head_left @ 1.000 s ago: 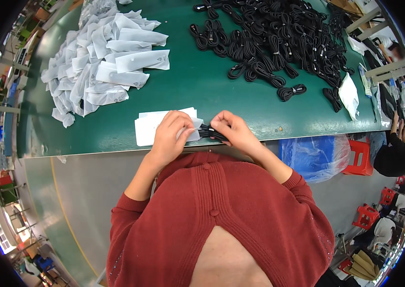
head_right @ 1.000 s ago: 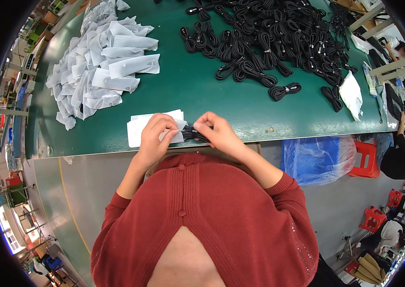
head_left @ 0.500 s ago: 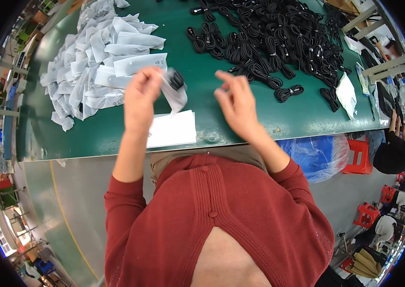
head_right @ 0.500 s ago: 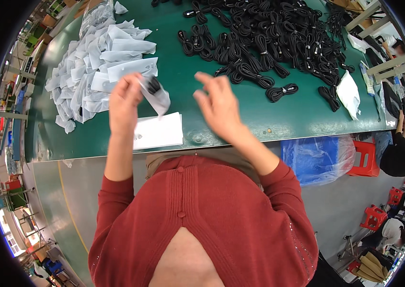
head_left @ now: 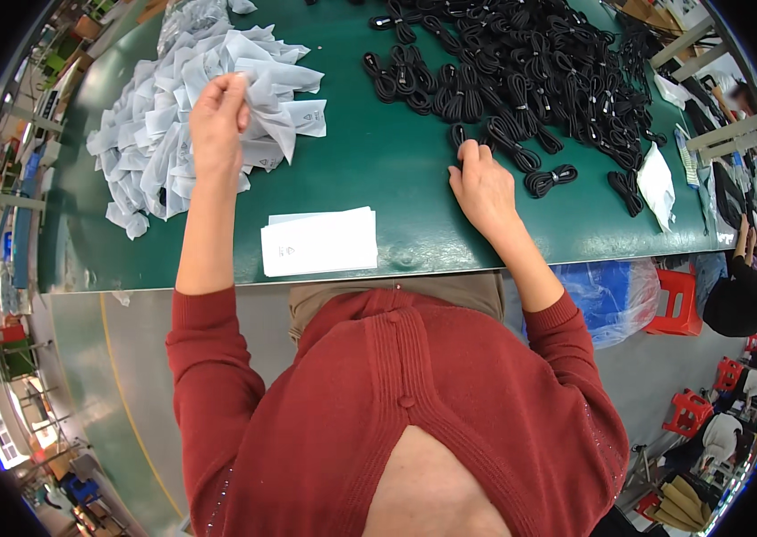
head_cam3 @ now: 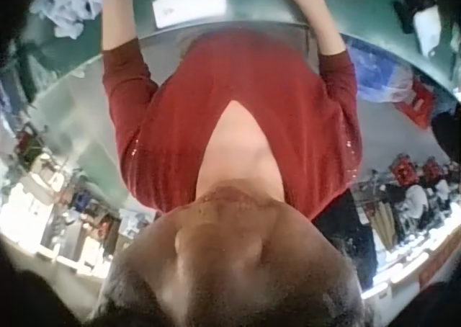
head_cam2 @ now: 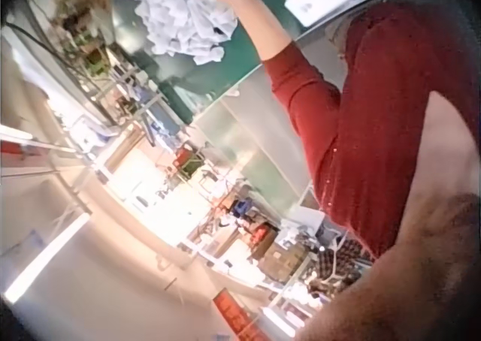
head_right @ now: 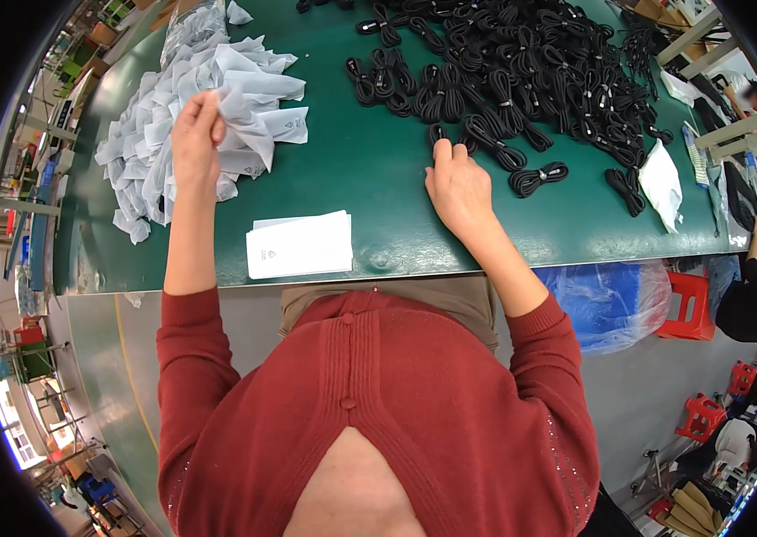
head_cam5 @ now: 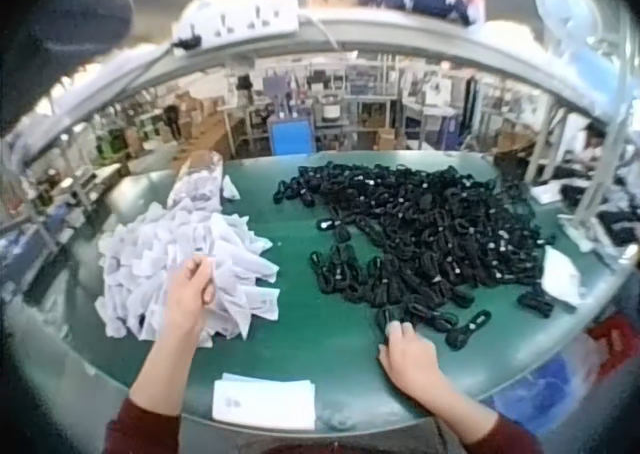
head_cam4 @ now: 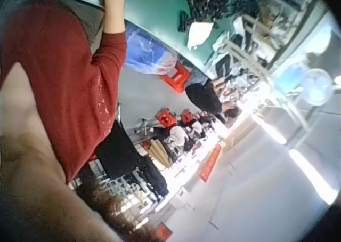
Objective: The person repeatedly picks up black cables from a pile on a green table and places them into small white paper bags. The person handles the cables and bags by hand, folding the bags closed after insertion. The task is performed in a repetitive, one-at-a-time manner throughout the clip.
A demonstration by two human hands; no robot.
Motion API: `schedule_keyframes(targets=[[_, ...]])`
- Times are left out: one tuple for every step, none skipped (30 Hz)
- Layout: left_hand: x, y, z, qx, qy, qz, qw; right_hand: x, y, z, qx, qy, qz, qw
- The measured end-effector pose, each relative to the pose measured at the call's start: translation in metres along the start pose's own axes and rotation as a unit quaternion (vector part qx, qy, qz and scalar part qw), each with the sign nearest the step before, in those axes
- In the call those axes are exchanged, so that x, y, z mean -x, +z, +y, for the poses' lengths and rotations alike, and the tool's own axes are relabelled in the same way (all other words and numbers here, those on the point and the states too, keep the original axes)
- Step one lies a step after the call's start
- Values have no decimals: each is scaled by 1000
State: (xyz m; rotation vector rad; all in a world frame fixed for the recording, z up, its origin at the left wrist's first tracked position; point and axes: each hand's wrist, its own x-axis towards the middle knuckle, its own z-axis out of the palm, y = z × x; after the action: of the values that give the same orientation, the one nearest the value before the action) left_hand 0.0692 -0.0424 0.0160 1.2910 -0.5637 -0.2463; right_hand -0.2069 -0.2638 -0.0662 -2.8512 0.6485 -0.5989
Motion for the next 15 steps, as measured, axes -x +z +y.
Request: schedule_keyframes(targets=[[-1, 1, 0, -27, -4, -5, 1000, 5, 0, 1, -18, -9, 26, 999], [2, 2, 0, -41, -12, 9, 999, 7, -1, 1, -37, -19, 53, 998], [-4, -6, -3, -10, -15, 6, 1000, 10, -1, 1, -39, -18, 44, 998], [-13, -20, -8, 23, -18, 6, 1000, 12, -3, 2, -39, -20, 34, 998], [-20, -31, -15, 56, -21, 7, 998, 13, -5, 2, -39, -23, 24, 999], [-24, -27, -13, 63, -1, 57, 996, 13, -6, 2, -46, -21, 23, 998], [-27, -23, -6, 68, 18, 108, 992, 16, -8, 1, -54, -18, 20, 998], [-27, -20, -3, 73, 36, 159, 984, 18, -9, -1, -62, -16, 18, 998], [-20, -19, -3, 28, 60, 173, 983, 20, -12, -4, -74, -19, 9, 997], [-11, -18, -6, -17, 84, 184, 979, 22, -14, -7, -85, -18, 2, 996], [0, -16, -8, -62, 109, 193, 973, 25, -14, -10, -97, -17, -4, 995], [22, -14, -6, -131, 80, 129, 980, 28, -14, -12, -114, -18, -11, 993], [45, -9, -9, -152, 48, 65, 985, 30, -14, -14, -131, -20, -17, 991], [70, -2, -14, -172, 15, 2, 985, 32, -13, -16, -149, -23, -23, 988], [93, 6, -17, -213, -31, -63, 974, 35, -13, -19, -180, -21, -28, 983]])
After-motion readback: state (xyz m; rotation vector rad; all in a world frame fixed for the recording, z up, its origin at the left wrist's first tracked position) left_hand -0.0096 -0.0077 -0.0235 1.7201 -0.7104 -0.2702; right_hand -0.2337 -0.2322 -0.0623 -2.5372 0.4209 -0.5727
